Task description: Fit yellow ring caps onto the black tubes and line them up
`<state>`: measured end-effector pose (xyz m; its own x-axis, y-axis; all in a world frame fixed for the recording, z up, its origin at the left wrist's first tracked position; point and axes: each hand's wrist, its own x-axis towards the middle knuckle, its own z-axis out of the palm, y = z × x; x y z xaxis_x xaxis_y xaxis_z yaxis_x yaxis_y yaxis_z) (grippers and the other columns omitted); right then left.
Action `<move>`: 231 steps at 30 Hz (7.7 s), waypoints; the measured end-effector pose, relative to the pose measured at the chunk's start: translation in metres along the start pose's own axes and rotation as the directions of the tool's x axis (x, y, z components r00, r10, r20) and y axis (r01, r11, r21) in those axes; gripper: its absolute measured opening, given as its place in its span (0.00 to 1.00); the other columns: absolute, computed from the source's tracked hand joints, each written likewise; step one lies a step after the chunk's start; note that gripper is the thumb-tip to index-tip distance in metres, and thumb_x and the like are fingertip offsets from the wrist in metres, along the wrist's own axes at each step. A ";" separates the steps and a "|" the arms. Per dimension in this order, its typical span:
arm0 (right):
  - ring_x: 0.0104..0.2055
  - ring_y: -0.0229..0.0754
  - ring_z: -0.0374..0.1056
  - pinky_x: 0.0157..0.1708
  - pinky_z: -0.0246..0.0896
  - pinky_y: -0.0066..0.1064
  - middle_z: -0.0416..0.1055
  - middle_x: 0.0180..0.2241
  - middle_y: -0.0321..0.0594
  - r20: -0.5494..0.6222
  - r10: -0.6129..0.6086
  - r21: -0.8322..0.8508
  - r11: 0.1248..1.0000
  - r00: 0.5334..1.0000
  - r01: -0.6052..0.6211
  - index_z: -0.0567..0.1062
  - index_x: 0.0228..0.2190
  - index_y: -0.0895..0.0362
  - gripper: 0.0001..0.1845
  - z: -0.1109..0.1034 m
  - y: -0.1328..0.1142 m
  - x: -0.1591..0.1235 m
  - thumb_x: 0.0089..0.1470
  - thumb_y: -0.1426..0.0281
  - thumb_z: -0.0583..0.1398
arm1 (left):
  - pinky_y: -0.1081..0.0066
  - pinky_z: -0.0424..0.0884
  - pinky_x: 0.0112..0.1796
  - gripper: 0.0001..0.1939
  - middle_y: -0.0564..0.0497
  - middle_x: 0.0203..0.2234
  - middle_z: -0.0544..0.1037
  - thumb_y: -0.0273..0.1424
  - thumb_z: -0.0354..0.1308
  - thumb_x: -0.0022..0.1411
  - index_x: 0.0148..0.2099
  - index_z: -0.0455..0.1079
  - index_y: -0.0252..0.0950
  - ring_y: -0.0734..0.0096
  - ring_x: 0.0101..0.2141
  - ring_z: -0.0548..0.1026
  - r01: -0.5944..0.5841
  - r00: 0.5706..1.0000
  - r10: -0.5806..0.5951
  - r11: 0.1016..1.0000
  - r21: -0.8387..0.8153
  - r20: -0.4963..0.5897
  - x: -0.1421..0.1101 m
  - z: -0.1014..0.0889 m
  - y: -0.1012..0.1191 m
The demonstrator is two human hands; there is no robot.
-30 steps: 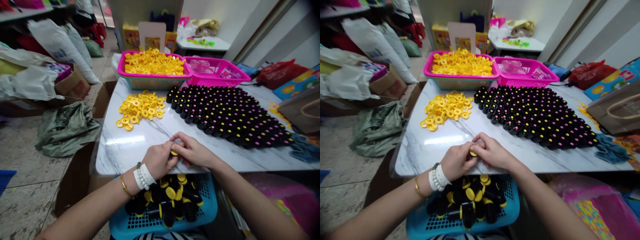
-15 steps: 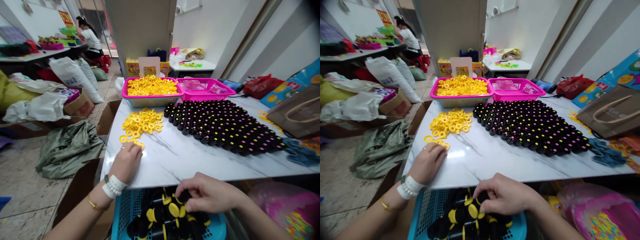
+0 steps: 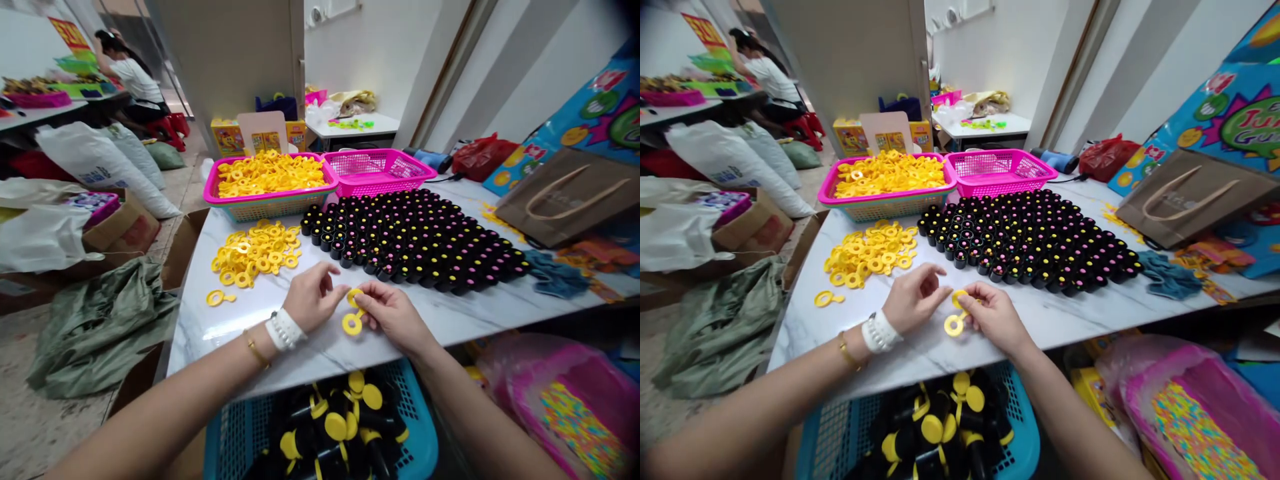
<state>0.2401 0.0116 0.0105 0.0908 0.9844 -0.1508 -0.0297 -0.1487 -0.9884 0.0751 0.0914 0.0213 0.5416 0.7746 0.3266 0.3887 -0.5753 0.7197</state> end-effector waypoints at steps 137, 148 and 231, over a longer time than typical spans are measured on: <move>0.42 0.51 0.65 0.44 0.62 0.42 0.70 0.36 0.47 0.277 -0.510 -0.805 0.338 0.814 0.487 0.74 0.39 0.59 0.10 0.024 0.008 -0.001 0.54 0.70 0.61 | 0.71 0.68 0.34 0.14 0.52 0.30 0.74 0.28 0.60 0.55 0.46 0.74 0.35 0.73 0.28 0.70 0.008 1.000 -0.004 0.964 0.267 -0.015 -0.019 -0.033 -0.032; 0.29 0.40 0.68 0.33 0.64 0.31 0.72 0.30 0.40 0.183 -0.498 -0.750 0.487 0.848 0.448 0.74 0.38 0.59 0.10 0.027 -0.009 0.029 0.52 0.68 0.62 | 0.66 0.69 0.38 0.22 0.46 0.38 0.74 0.31 0.60 0.56 0.54 0.69 0.35 0.65 0.36 0.72 0.016 0.993 -0.048 0.958 0.285 0.105 -0.010 -0.024 -0.027; 0.36 0.44 0.69 0.35 0.61 0.33 0.73 0.34 0.43 0.245 -0.144 -0.790 0.543 0.959 0.284 0.69 0.37 0.57 0.09 0.054 -0.027 0.014 0.61 0.67 0.51 | 0.73 0.61 0.28 0.07 0.52 0.21 0.74 0.32 0.56 0.56 0.33 0.73 0.34 0.71 0.24 0.70 0.170 0.982 -0.181 0.973 0.159 0.060 -0.050 -0.013 0.004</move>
<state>0.1889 0.0344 0.0358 -0.1524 0.9883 0.0018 0.7963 0.1239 -0.5921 0.0401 0.0542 0.0160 0.5058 0.8489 0.1537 0.5883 -0.4697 0.6583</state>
